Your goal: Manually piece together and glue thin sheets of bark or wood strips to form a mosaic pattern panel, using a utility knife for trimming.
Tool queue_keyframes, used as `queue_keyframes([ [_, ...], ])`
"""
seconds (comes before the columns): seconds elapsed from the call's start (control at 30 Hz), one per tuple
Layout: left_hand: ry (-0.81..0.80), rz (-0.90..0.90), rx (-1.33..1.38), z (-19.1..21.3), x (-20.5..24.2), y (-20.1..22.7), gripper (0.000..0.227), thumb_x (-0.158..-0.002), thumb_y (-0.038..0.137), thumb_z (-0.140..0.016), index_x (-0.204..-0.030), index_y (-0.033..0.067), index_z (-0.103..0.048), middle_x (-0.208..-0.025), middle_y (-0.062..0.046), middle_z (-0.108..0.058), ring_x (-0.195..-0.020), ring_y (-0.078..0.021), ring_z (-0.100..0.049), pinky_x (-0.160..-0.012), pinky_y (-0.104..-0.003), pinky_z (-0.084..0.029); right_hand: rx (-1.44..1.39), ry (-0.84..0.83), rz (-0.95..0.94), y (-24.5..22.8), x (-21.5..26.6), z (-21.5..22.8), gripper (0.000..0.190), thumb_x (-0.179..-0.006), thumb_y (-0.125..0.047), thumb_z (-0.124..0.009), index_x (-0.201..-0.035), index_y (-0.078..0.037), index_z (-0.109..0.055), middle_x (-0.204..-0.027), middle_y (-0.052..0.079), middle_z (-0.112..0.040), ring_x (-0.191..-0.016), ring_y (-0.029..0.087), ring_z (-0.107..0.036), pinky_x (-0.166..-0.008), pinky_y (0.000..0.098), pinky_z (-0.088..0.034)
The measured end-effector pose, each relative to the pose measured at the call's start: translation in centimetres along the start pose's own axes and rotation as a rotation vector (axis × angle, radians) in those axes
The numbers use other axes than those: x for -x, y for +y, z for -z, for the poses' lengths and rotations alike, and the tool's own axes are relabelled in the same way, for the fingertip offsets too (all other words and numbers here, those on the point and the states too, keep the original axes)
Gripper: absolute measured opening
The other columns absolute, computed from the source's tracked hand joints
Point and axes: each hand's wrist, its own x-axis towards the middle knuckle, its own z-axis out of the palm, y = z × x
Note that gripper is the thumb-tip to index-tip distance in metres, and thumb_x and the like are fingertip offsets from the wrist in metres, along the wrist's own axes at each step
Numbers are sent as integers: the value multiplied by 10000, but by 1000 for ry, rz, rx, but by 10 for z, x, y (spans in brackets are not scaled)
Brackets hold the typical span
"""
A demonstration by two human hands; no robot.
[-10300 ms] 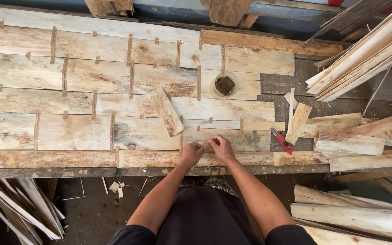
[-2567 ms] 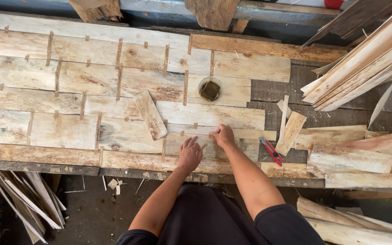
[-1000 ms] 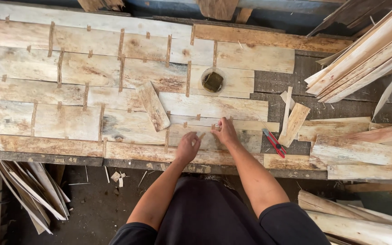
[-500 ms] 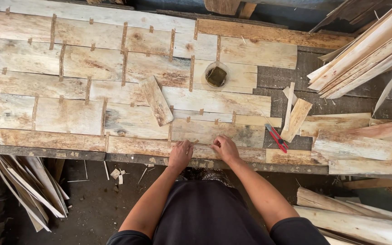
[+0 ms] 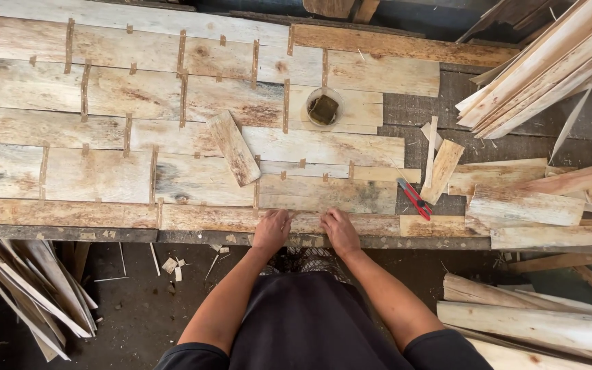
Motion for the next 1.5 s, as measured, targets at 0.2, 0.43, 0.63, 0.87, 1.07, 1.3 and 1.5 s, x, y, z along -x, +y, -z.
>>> queue_keyframes([
  [0.2,-46,292,167,1,-15,-5,194,-976,240,-645,-969,45,-651,-936,-171,-742,-869,-342,-724,-771,-474,-571,-44,-48,-52,-15,-5,26,238,-900,-227,-764,-1075,-68,-745,-1158,51,-647,-1097,242,-643,-965,380,-566],
  [0.43,-24,380,304,2,-32,13,216,-965,238,-672,-991,24,-672,-894,-149,-767,-839,-297,-744,-759,-434,-576,-94,-164,-144,-14,-16,35,328,-920,-228,-735,-1175,-40,-650,-1172,101,-689,-1093,233,-660,-961,385,-560],
  [0.63,-95,390,510,-23,-60,30,198,-944,210,-684,-1023,30,-709,-907,-90,-788,-837,-164,-754,-768,-330,-601,-487,-149,-223,-16,-55,54,299,-972,-253,-689,-1200,-64,-646,-1107,85,-707,-999,197,-707,-909,343,-608],
  [0.87,-30,372,588,-12,-116,62,236,-934,210,-694,-1059,18,-750,-883,-83,-795,-812,-138,-738,-736,-310,-571,-833,-128,-214,10,-116,72,160,-1003,-164,-669,-1070,-20,-691,-934,60,-713,-819,121,-643,-724,312,-532],
  [1.07,22,461,638,-16,-157,64,289,-964,275,-682,-1067,12,-742,-849,-71,-787,-761,-113,-705,-700,-292,-553,-853,23,-201,36,-171,82,166,-994,-150,-700,-1055,5,-702,-904,51,-707,-796,97,-622,-723,289,-528],
  [1.3,91,538,523,-10,-228,73,318,-991,279,-584,-1005,34,-787,-761,-62,-777,-676,-104,-709,-667,-292,-557,-671,216,-205,34,-234,122,508,-907,-204,-761,-1368,-57,-605,-1016,55,-697,-911,141,-630,-840,309,-558],
  [1.5,-68,728,646,-8,-268,57,327,-957,289,-642,-955,2,-799,-756,-92,-752,-632,-156,-684,-615,-305,-564,-483,157,-352,67,-275,105,706,-895,-372,-801,-1461,-66,-510,-1260,147,-610,-1136,240,-617,-955,382,-547],
])
